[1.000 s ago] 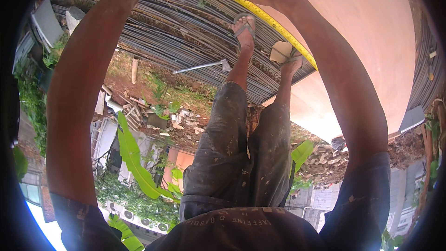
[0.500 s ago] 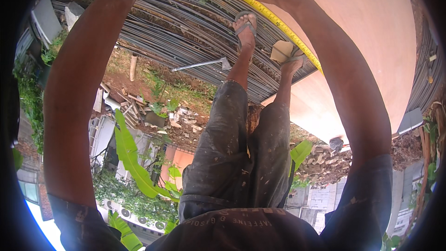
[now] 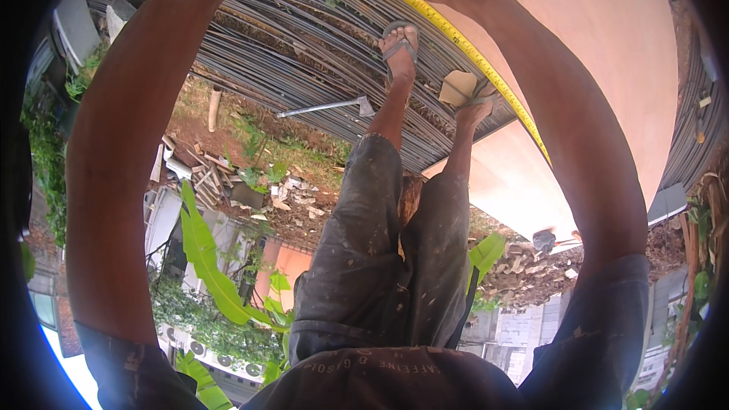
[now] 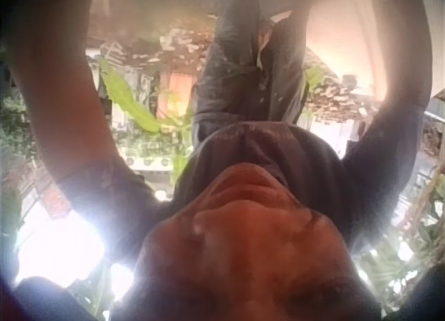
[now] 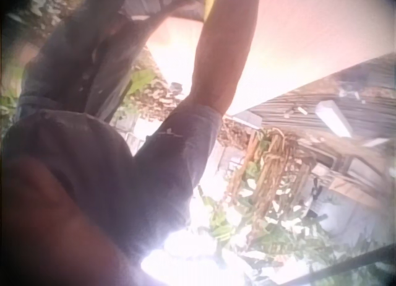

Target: The person measures a large pink board with a tape measure, marks it with a pencil, and then uses a hammer to attach a wooden strip to the board. The person also handles a small bag and a piece of wood during the process.

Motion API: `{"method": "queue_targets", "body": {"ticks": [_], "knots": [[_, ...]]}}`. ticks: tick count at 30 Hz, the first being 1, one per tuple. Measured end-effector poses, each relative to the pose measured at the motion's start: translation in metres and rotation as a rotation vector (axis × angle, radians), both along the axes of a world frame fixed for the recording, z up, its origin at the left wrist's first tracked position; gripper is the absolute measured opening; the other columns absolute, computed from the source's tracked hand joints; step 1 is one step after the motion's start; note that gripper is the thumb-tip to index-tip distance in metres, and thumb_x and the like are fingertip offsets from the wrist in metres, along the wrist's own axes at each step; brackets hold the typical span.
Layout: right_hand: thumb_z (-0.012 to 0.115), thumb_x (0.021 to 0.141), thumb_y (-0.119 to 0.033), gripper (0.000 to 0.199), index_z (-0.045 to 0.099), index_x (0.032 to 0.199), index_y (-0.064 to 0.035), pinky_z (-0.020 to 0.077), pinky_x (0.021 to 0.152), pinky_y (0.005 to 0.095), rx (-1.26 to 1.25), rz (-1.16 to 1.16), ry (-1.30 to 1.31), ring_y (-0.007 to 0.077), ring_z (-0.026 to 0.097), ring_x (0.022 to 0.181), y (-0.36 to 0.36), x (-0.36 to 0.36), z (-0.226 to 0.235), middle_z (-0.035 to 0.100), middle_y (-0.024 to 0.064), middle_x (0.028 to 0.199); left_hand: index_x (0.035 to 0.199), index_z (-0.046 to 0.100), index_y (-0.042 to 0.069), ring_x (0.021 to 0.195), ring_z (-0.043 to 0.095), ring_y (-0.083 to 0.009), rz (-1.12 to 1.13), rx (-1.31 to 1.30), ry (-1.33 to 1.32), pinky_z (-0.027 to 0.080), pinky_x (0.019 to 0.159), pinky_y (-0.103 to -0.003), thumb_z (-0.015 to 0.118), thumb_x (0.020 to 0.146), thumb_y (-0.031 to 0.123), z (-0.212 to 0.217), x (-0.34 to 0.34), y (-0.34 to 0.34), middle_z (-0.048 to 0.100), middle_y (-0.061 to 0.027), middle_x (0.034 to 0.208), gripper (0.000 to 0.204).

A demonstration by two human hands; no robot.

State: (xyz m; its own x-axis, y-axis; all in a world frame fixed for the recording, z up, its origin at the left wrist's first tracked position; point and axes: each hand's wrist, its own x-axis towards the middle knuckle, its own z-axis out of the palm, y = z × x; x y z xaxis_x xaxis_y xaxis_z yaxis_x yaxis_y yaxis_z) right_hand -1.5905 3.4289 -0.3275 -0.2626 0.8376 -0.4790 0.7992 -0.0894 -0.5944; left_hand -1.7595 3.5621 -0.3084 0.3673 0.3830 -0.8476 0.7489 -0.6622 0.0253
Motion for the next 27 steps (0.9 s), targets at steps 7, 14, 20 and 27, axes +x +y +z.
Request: {"method": "queue_targets", "body": {"ticks": [7, 14, 20, 27], "knots": [[0.065, 0.065, -0.014, 0.03, 0.074, 0.093, -0.0053, 0.0551, 0.081, 0.0429, -0.069, 0.01, -0.056, 0.0387, 0.068, 0.087, 0.005, -0.001, 0.005, 0.07, 0.023, 0.088, 0.09, 0.075, 0.01, 0.084, 0.071, -0.0307, -0.001, 0.006, -0.006, 0.054, 0.073, -0.044, 0.064, 0.069, 0.033, -0.002, 0.003, 0.001, 0.073, -0.0132, 0.087, 0.034], [0.065, 0.065, -0.014, 0.027, 0.074, 0.089, -0.0045, 0.0555, 0.08, 0.0431, -0.07, -0.016, -0.091, 0.0394, 0.068, 0.085, 0.014, -0.001, 0.005, 0.069, 0.0236, 0.087, 0.09, 0.075, 0.01, 0.084, 0.071, -0.0306, 0.008, 0.018, -0.006, 0.054, 0.073, -0.044, 0.064, 0.069, 0.034, -0.002, -0.002, 0.002, 0.073, -0.013, 0.087, 0.034], [0.064, 0.065, -0.013, 0.02, 0.072, 0.081, -0.0043, 0.0555, 0.077, 0.0444, 0.045, -0.033, -0.098, 0.0408, 0.067, 0.082, 0.017, 0.03, -0.006, 0.069, 0.0231, 0.083, 0.09, 0.075, 0.01, 0.084, 0.071, -0.0305, 0.012, 0.022, -0.038, 0.054, 0.073, -0.044, 0.064, 0.07, 0.034, -0.007, 0.002, 0.002, 0.073, -0.0128, 0.087, 0.034], [0.061, 0.065, -0.011, 0.014, 0.069, 0.074, -0.0047, 0.055, 0.071, 0.0461, 0.028, -0.004, -0.163, 0.0413, 0.066, 0.077, 0.021, 0.027, -0.015, 0.068, 0.0229, 0.08, 0.091, 0.075, 0.01, 0.083, 0.071, -0.0303, 0.027, 0.039, -0.032, 0.055, 0.073, -0.044, 0.064, 0.07, 0.035, -0.005, -0.002, 0.001, 0.073, -0.0126, 0.087, 0.034]]}}
